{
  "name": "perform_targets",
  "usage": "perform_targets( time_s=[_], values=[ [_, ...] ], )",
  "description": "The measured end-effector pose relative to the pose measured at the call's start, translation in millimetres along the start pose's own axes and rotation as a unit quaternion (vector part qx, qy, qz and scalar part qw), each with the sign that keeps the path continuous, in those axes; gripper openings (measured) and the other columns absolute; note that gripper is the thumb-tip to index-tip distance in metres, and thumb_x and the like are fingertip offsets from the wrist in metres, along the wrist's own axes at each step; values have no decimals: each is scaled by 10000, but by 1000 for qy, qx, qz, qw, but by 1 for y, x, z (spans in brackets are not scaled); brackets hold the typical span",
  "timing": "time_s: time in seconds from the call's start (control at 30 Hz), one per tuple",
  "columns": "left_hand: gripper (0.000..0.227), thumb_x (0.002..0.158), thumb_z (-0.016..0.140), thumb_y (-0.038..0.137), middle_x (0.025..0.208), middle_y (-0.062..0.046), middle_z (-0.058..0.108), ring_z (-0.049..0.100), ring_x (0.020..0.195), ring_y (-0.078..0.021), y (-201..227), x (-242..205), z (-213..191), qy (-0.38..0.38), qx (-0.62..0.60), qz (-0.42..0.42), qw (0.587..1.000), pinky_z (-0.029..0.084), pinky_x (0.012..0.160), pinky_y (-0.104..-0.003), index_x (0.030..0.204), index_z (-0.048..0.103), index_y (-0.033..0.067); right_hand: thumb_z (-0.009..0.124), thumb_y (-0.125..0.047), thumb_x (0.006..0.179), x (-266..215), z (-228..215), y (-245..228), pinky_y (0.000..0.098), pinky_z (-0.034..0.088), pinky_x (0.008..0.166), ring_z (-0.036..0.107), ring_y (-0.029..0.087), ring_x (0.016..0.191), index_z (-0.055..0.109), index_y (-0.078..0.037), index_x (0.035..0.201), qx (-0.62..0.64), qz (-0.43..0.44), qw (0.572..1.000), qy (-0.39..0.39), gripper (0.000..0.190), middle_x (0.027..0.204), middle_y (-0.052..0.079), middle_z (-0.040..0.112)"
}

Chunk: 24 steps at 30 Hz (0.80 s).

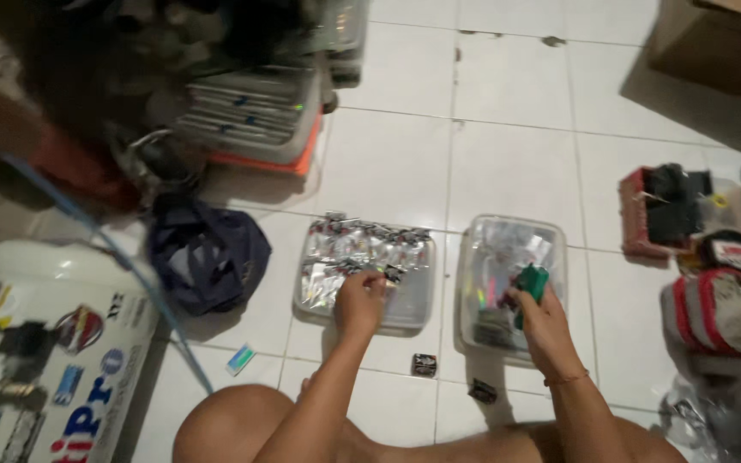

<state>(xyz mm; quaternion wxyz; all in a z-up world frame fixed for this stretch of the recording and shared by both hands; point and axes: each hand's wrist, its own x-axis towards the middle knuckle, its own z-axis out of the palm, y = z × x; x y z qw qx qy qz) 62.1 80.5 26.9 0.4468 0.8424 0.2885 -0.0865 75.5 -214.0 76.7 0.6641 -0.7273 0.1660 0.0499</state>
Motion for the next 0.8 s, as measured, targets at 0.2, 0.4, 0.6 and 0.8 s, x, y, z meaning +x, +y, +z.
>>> perform_targets(
  time_s=[0.2,0.4,0.6,0.8],
  values=[
    [179,892,731,225,996,-144,704,598,1004,-396,-38,24,8,129,149,23,980,481,870,-514,1057,773,169,727,-203,994,-9,28,-8,315,574,795,657,185,872,647,-22,1037,-76,55,995,-15,202,913,97,643],
    [477,836,843,219,1375,-120,547,429,1263,-351,-7,-15,-18,125,163,88,975,351,1025,-512,1285,684,191,629,-72,744,19,-4,7,463,445,618,631,351,721,722,-8,834,-499,-16,866,-42,145,815,216,692],
    [414,844,830,274,1488,-152,492,303,1456,-403,-19,-11,-6,156,190,89,965,255,1157,-581,1229,702,194,857,-463,765,22,-8,18,455,537,865,698,376,1087,686,9,1260,-501,74,863,-5,706,1193,207,751],
    [346,769,895,280,1367,-134,518,371,1364,-379,-15,-15,-5,210,171,125,954,291,1119,-556,1063,757,163,807,-510,772,26,-10,22,430,515,812,710,350,978,737,-54,1157,-533,107,839,-12,600,1059,180,782]
  ],
)
